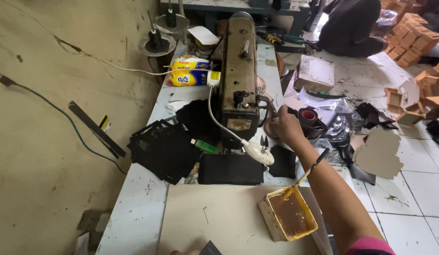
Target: The person applies glue to a rectangular frame using a small roller, then places a black rectangular piece onto the glued area and presses it down. They repeat this process with multiple frames and black pieces, occasionally using scissors to trim the material.
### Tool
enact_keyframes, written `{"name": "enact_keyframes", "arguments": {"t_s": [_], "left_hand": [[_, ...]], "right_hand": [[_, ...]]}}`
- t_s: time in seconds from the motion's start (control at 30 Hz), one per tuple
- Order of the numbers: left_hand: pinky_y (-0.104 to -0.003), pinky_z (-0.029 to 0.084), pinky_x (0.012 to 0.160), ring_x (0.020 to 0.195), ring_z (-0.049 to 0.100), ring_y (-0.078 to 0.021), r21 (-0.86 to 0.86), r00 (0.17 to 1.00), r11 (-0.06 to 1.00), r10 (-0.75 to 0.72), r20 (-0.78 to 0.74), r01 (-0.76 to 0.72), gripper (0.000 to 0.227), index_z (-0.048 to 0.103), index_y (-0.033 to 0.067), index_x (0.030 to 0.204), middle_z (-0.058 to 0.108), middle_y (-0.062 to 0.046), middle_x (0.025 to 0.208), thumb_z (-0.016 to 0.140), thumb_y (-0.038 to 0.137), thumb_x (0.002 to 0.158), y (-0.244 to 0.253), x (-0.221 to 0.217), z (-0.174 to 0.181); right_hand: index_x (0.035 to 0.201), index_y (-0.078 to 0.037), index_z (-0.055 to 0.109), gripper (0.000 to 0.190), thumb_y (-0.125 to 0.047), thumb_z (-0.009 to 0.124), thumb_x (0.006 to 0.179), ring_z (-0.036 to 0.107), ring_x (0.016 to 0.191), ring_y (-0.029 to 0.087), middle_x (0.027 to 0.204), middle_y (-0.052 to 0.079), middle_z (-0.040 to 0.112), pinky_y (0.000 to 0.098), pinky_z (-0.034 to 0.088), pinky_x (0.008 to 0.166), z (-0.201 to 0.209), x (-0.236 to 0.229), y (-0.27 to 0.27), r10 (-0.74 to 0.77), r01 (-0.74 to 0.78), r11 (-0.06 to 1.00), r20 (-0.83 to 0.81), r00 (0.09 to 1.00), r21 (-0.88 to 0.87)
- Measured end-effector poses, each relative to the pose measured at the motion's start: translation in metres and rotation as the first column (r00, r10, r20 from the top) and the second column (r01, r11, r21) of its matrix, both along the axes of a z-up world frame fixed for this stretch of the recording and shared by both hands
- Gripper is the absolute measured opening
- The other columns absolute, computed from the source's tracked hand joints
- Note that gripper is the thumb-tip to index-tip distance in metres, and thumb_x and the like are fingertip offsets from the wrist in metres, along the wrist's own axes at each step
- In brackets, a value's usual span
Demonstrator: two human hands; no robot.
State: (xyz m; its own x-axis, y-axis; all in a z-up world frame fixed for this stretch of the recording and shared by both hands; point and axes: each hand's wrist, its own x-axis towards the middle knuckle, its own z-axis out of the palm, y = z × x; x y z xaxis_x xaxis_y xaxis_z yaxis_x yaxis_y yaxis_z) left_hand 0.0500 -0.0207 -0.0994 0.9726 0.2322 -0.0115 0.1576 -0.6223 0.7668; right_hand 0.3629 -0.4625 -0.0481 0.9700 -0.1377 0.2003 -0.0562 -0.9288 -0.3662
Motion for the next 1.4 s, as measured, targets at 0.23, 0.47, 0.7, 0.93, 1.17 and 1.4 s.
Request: {"name": "enact_keyframes", "arguments": {"t_s": [0.23, 0.47, 0.7, 0.93, 1.17, 1.4], "left_hand": [[-0.035, 0.06, 0.064, 0.063, 0.084, -0.0323, -0.576, 0.954, 0.783, 0.071, -0.291, -0.234, 0.019, 0.067, -0.0009, 0.084, 0.091, -0.031, 0.073, 0.084, -0.008, 0.078, 0.012, -0.04, 0.045], [-0.042, 0.066, 0.064, 0.062, 0.078, -0.0341, -0.417, 0.816, 0.851, 0.023, -0.578, -0.319, 0.042, 0.062, 0.003, 0.119, 0.091, -0.027, 0.088, 0.082, -0.004, 0.083, 0.007, -0.055, 0.105], [-0.04, 0.068, 0.067, 0.066, 0.077, -0.0273, -0.584, 0.895, 0.806, -0.186, -0.406, -0.098, 0.049, 0.049, 0.0091, 0.128, 0.083, -0.024, 0.075, 0.074, 0.005, 0.087, 0.02, -0.07, 0.118], [-0.031, 0.063, 0.063, 0.059, 0.068, -0.0152, -0.213, 0.882, 0.956, -0.272, -0.385, 0.202, 0.063, 0.045, 0.0192, 0.143, 0.065, 0.0, 0.069, 0.073, 0.032, 0.089, 0.031, -0.077, 0.131], [-0.041, 0.057, 0.079, 0.099, 0.069, -0.0229, 0.186, 0.941, 0.923, -0.331, -0.065, 0.338, 0.046, 0.066, 0.0132, 0.127, 0.071, -0.005, 0.109, 0.071, 0.04, 0.09, 0.039, -0.064, 0.109], [-0.044, 0.05, 0.108, 0.132, 0.056, -0.0302, 0.109, 0.8, 0.813, -0.583, 0.146, 0.572, 0.051, 0.059, 0.0048, 0.135, 0.058, -0.014, 0.14, 0.067, 0.034, 0.094, 0.012, -0.039, 0.089]], "right_hand": [[0.121, -0.007, 0.066, 0.044, -0.038, 0.075, 0.091, 0.072, 0.097, 0.041, 0.104, 0.02, 0.076, 0.052, 0.056, 0.081, 0.063, -0.086, -0.023, -0.032, 0.035, 0.999, -0.078, 0.996, 0.035], [0.1, -0.008, 0.072, 0.022, -0.03, 0.072, 0.1, 0.054, 0.068, 0.015, 0.081, 0.004, 0.071, 0.0308, 0.043, 0.064, 0.12, -0.286, -0.019, -0.125, 0.164, 0.966, -0.191, 0.974, 0.2], [0.088, -0.023, 0.067, 0.037, -0.06, 0.065, 0.09, 0.066, 0.088, 0.02, 0.09, -0.006, 0.069, 0.0405, 0.05, 0.073, 0.076, -0.348, 0.039, -0.198, 0.087, 0.969, -0.521, 0.83, -0.231], [0.106, -0.008, 0.065, 0.016, -0.024, 0.061, 0.102, 0.072, 0.082, 0.021, 0.091, 0.005, 0.075, 0.0325, 0.052, 0.078, 0.106, -0.364, 0.024, -0.114, 0.169, 0.979, -0.386, 0.916, 0.112], [0.141, 0.006, 0.055, 0.034, 0.001, 0.061, 0.107, 0.069, 0.096, 0.02, 0.118, 0.017, 0.067, 0.0297, 0.063, 0.094, 0.153, -0.374, 0.04, -0.039, -0.147, 0.698, 0.242, 0.969, 0.701], [0.118, 0.002, 0.059, 0.015, 0.0, 0.061, 0.103, 0.069, 0.095, 0.016, 0.105, 0.014, 0.072, 0.0248, 0.055, 0.087, 0.145, -0.331, 0.066, 0.133, -0.237, 0.723, 0.205, 0.97, 0.649]]}}
